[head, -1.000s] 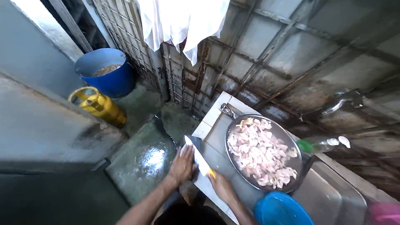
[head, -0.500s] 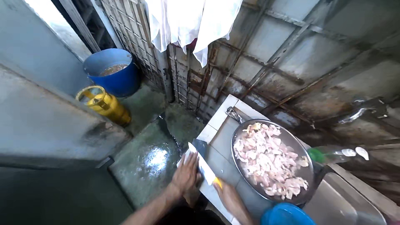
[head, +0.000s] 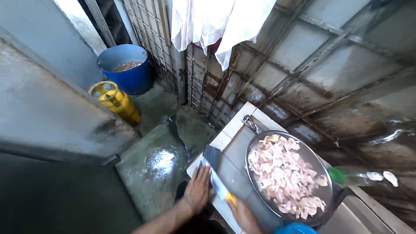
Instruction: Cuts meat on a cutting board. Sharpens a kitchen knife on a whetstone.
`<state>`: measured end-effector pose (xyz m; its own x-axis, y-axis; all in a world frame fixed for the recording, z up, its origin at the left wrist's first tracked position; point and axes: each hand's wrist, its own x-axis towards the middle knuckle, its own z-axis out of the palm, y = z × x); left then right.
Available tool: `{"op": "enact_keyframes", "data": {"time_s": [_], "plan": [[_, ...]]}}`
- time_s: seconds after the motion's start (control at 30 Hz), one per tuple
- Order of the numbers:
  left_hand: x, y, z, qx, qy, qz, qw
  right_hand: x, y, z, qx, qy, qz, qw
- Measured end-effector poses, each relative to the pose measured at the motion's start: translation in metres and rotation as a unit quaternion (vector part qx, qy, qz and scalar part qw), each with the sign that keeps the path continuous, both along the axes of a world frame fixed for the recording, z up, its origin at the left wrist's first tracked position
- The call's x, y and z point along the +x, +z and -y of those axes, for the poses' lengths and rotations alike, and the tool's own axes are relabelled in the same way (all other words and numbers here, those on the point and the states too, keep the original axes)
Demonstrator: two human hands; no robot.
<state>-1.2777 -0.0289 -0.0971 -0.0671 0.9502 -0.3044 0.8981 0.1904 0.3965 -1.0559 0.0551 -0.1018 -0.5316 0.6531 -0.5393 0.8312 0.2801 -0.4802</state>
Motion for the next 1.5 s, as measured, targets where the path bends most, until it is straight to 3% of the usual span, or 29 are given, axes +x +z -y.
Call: {"op": "enact_keyframes", "data": {"time_s": [0.1, 0.17, 0.23, 0.37, 0.43, 0.5, 0.6, 0.7, 0.77, 0.87, 0.97, 1.17, 1.23, 1.3, 1.43, 1.5], "plan": [[-0.066, 0.012, -0.072, -0.045, -0.030, -0.018, 0.998, -0.066, 0.007, -0.058, 0.026, -0.006, 0.015, 1.000], [-0.085, 0.006, -0.088, -0.013, -0.048, -0.063, 0.997, -0.080, -0.004, -0.068, 0.033, -0.020, 0.000, 0.999], [-0.070, -0.001, -0.068, 0.000, -0.045, -0.065, 0.997, -0.064, -0.008, -0.053, 0.014, -0.015, -0.006, 1.000], [0.013, -0.005, 0.031, 0.017, -0.011, 0.004, 1.000, 0.020, 0.002, 0.014, -0.052, 0.014, -0.012, 0.999], [0.028, -0.010, 0.046, 0.035, -0.006, 0.008, 0.999, 0.036, -0.003, 0.032, -0.034, 0.022, -0.012, 0.999], [0.007, 0.000, 0.020, 0.012, -0.006, 0.012, 1.000, 0.014, -0.008, 0.018, 0.003, 0.010, -0.007, 1.000], [-0.055, 0.013, -0.050, -0.051, -0.020, -0.014, 0.998, -0.059, 0.005, -0.037, 0.028, 0.007, 0.022, 0.999], [-0.081, 0.007, -0.081, -0.011, -0.034, -0.109, 0.993, -0.089, -0.003, -0.055, 0.039, -0.023, 0.001, 0.999], [-0.067, 0.004, -0.068, -0.011, -0.023, -0.100, 0.995, -0.072, -0.013, -0.044, 0.031, -0.026, -0.015, 0.999], [-0.010, 0.003, 0.000, -0.013, -0.010, -0.014, 1.000, -0.006, -0.011, 0.002, -0.022, -0.008, -0.023, 0.999], [0.026, -0.001, 0.040, -0.008, -0.010, -0.012, 1.000, 0.032, -0.009, 0.030, -0.031, 0.010, -0.019, 0.999], [-0.080, 0.018, -0.078, -0.058, -0.014, -0.043, 0.997, -0.091, 0.008, -0.059, 0.036, -0.004, 0.000, 0.999], [-0.096, 0.015, -0.092, -0.031, -0.031, -0.087, 0.995, -0.101, 0.000, -0.067, 0.047, -0.019, -0.016, 0.999], [-0.084, 0.002, -0.073, 0.001, -0.035, -0.091, 0.995, -0.082, -0.006, -0.054, 0.040, -0.017, -0.021, 0.999], [0.008, -0.003, 0.028, -0.012, -0.025, 0.009, 1.000, 0.020, -0.005, 0.021, -0.026, 0.005, -0.043, 0.999], [0.033, -0.010, 0.052, 0.007, -0.026, 0.013, 1.000, 0.047, -0.013, 0.042, -0.023, 0.018, -0.042, 0.999]]}}
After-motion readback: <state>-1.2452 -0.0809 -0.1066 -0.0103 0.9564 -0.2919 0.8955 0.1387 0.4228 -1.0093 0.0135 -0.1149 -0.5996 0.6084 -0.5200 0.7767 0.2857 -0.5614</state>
